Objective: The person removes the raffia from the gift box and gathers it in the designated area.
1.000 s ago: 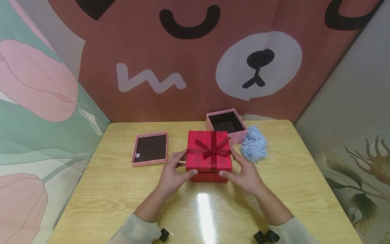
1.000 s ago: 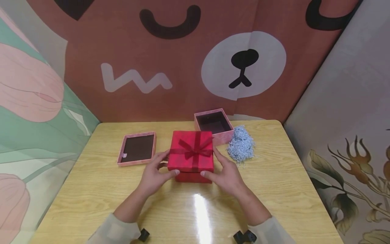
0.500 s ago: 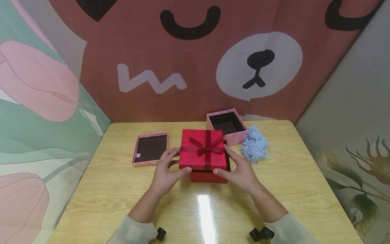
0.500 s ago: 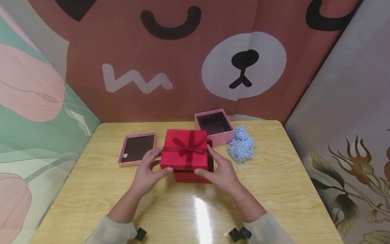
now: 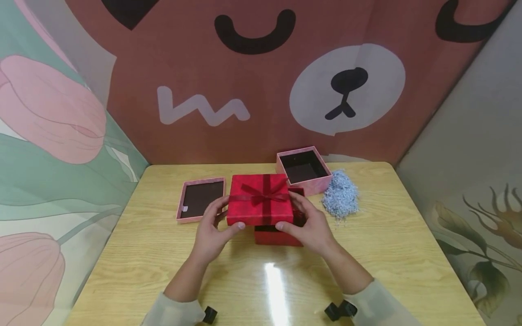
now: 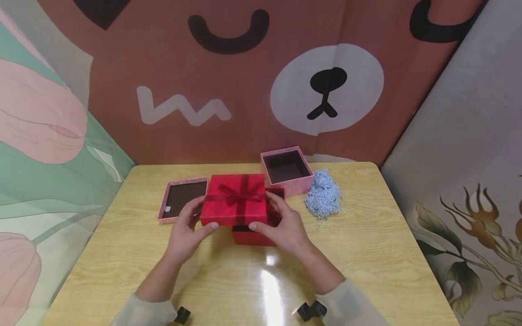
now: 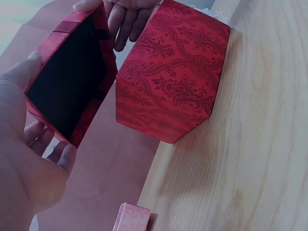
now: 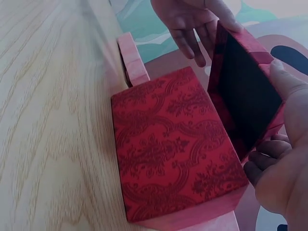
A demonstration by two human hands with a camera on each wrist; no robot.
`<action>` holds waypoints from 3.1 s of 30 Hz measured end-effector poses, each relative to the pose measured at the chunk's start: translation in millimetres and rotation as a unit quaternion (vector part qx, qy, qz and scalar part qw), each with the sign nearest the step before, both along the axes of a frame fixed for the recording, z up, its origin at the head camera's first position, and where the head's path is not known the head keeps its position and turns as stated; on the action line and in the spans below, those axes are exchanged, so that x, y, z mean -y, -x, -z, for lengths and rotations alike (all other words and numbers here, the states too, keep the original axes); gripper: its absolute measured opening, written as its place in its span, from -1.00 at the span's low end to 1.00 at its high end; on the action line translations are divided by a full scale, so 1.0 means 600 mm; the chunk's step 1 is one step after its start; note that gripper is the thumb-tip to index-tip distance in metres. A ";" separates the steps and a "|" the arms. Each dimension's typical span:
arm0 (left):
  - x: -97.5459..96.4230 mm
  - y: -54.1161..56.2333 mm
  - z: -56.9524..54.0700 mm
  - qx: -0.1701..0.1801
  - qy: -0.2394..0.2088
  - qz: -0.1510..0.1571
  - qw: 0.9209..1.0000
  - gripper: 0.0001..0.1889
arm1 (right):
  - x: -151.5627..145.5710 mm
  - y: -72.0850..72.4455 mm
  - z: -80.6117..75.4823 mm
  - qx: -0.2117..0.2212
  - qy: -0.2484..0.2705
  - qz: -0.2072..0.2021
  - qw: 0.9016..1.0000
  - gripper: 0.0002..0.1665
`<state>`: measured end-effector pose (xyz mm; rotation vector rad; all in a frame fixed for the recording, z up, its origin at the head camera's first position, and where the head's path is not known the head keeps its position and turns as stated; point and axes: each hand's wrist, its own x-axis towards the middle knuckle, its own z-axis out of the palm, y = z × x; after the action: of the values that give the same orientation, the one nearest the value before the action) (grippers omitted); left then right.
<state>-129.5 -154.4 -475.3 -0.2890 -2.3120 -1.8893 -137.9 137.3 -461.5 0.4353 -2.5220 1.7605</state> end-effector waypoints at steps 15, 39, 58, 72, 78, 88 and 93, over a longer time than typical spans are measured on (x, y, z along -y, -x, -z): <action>0.028 -0.009 -0.003 -0.027 -0.076 -0.020 0.996 -0.24 | 0.035 0.002 0.000 -0.029 0.039 -0.037 0.998 -0.03; 0.092 -0.040 0.001 -0.094 -0.081 -0.036 0.992 -0.13 | 0.099 -0.016 0.002 -0.058 -0.070 -0.054 0.994 0.08; 0.147 -0.084 0.016 -0.082 -0.100 -0.128 0.983 -0.24 | 0.162 -0.035 0.008 -0.054 -0.062 -0.135 0.987 -0.01; 0.173 -0.107 0.027 -0.022 -0.041 -0.195 0.980 -0.27 | 0.202 -0.049 0.028 -0.021 -0.098 -0.127 0.987 0.04; 0.183 -0.116 0.038 0.017 -0.022 -0.196 0.980 -0.24 | 0.213 -0.048 0.048 -0.016 -0.137 -0.129 0.982 0.18; 0.212 -0.125 0.067 0.073 0.056 -0.160 0.983 -0.12 | 0.228 -0.038 0.065 -0.002 -0.191 -0.116 0.975 0.16; 0.222 -0.129 0.070 0.102 0.102 -0.134 0.980 -0.05 | 0.233 -0.036 0.074 0.001 -0.231 -0.117 0.966 0.12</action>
<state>-52.3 -287.8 -517.4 0.1973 -2.5280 -1.6216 -116.3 -2.7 -505.7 0.7746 -2.9817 1.2013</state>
